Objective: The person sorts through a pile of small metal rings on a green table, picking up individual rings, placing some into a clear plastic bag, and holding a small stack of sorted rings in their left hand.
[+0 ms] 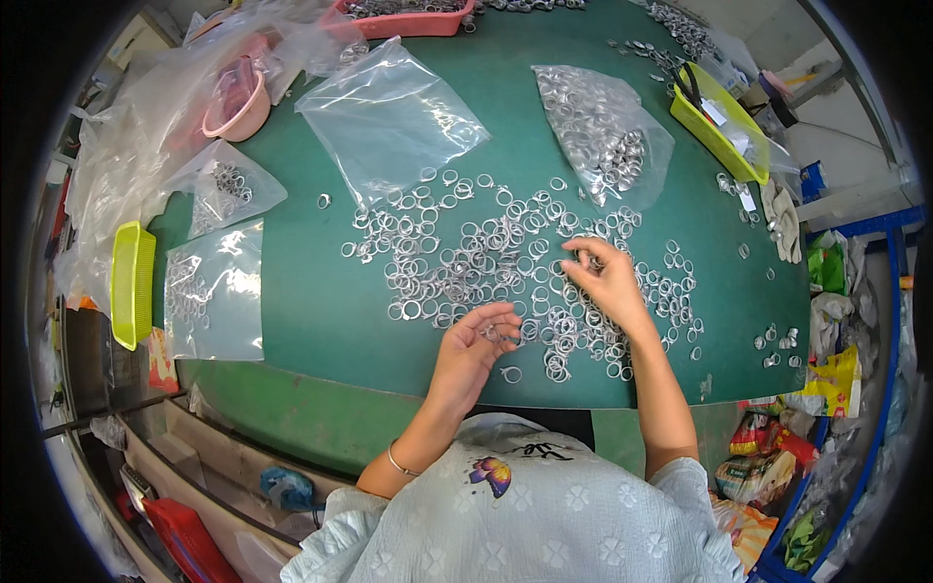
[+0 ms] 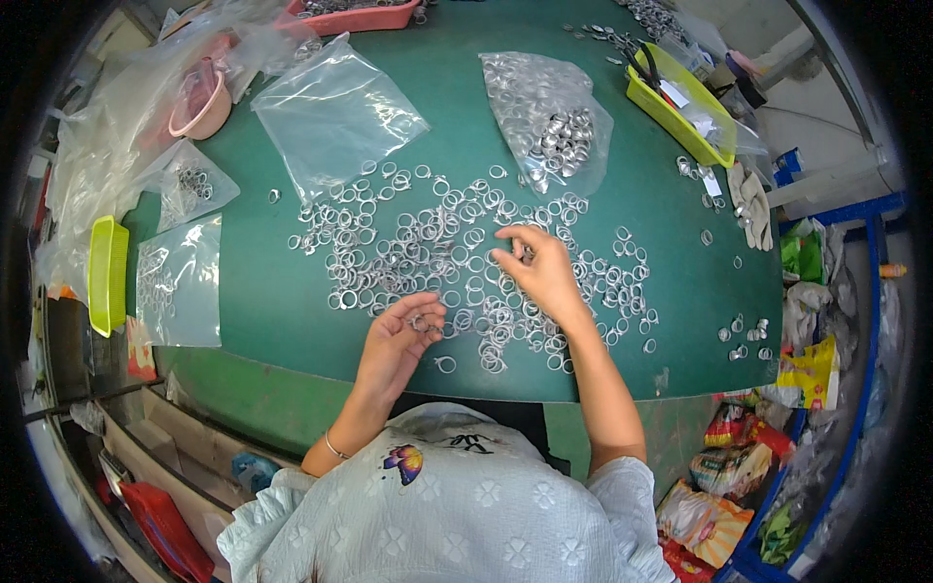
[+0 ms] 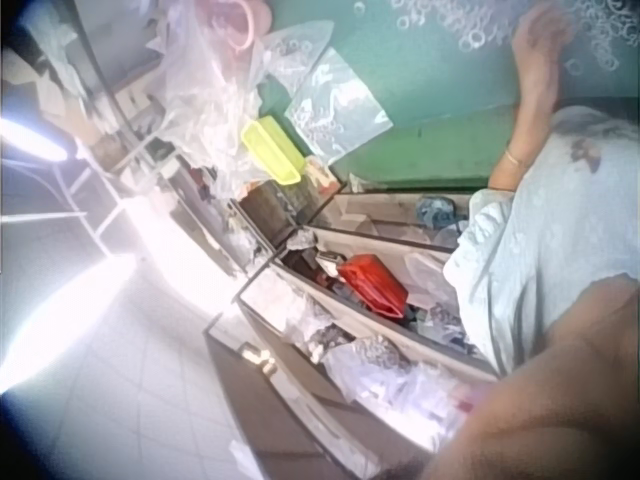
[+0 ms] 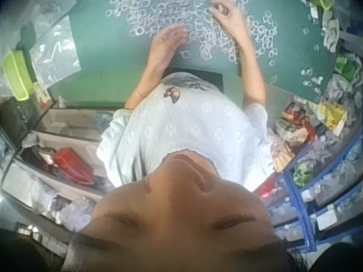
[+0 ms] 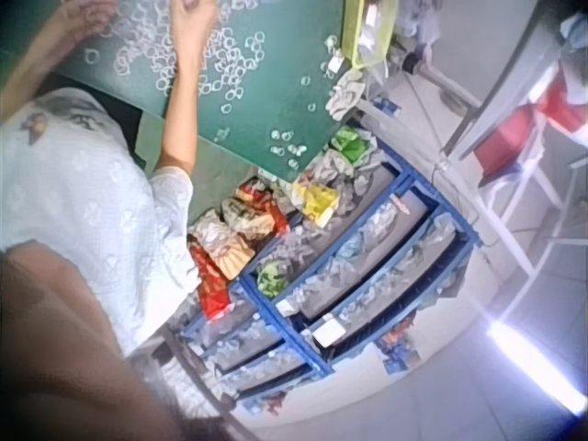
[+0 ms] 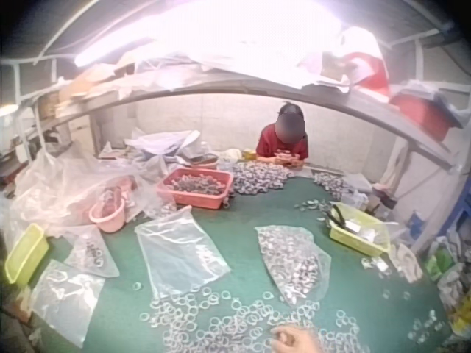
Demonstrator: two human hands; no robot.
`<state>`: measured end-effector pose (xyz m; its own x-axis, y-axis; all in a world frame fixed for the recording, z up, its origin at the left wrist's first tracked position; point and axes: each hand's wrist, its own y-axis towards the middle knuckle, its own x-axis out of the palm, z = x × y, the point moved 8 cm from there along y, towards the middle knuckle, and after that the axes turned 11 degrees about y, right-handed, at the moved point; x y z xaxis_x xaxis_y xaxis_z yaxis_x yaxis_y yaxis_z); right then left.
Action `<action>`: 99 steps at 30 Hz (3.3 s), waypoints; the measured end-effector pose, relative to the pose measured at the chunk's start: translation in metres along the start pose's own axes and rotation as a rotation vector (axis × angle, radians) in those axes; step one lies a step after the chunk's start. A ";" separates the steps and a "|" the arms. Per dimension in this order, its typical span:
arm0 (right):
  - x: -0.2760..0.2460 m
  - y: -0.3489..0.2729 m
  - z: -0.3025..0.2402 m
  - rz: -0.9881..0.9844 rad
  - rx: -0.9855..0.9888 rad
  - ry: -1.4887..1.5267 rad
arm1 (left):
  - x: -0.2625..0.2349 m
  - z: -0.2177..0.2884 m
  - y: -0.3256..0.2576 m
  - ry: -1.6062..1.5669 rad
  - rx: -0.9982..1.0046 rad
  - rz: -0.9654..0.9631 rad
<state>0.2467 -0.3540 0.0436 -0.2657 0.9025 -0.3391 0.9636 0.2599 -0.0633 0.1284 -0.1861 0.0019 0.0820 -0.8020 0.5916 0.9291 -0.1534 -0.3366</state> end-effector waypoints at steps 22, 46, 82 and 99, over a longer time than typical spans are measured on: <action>0.028 0.004 -0.027 0.174 -0.187 -0.594 | -0.041 0.017 -0.039 0.067 0.086 0.213; 0.076 -0.030 -0.039 0.165 -0.383 -0.071 | -0.203 0.353 0.014 2.232 0.313 1.335; 0.107 -0.013 -0.044 -0.036 -0.322 -0.254 | -0.178 0.331 -0.023 1.799 0.586 1.620; 0.111 -0.012 -0.040 -0.021 -0.310 -0.233 | -0.254 0.447 0.000 0.745 0.971 1.055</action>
<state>0.2041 -0.2430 0.0446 -0.2365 0.8030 -0.5470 0.8934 0.4010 0.2024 0.2683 0.2754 0.1790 0.8839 -0.4404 -0.1577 0.4651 0.7919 0.3957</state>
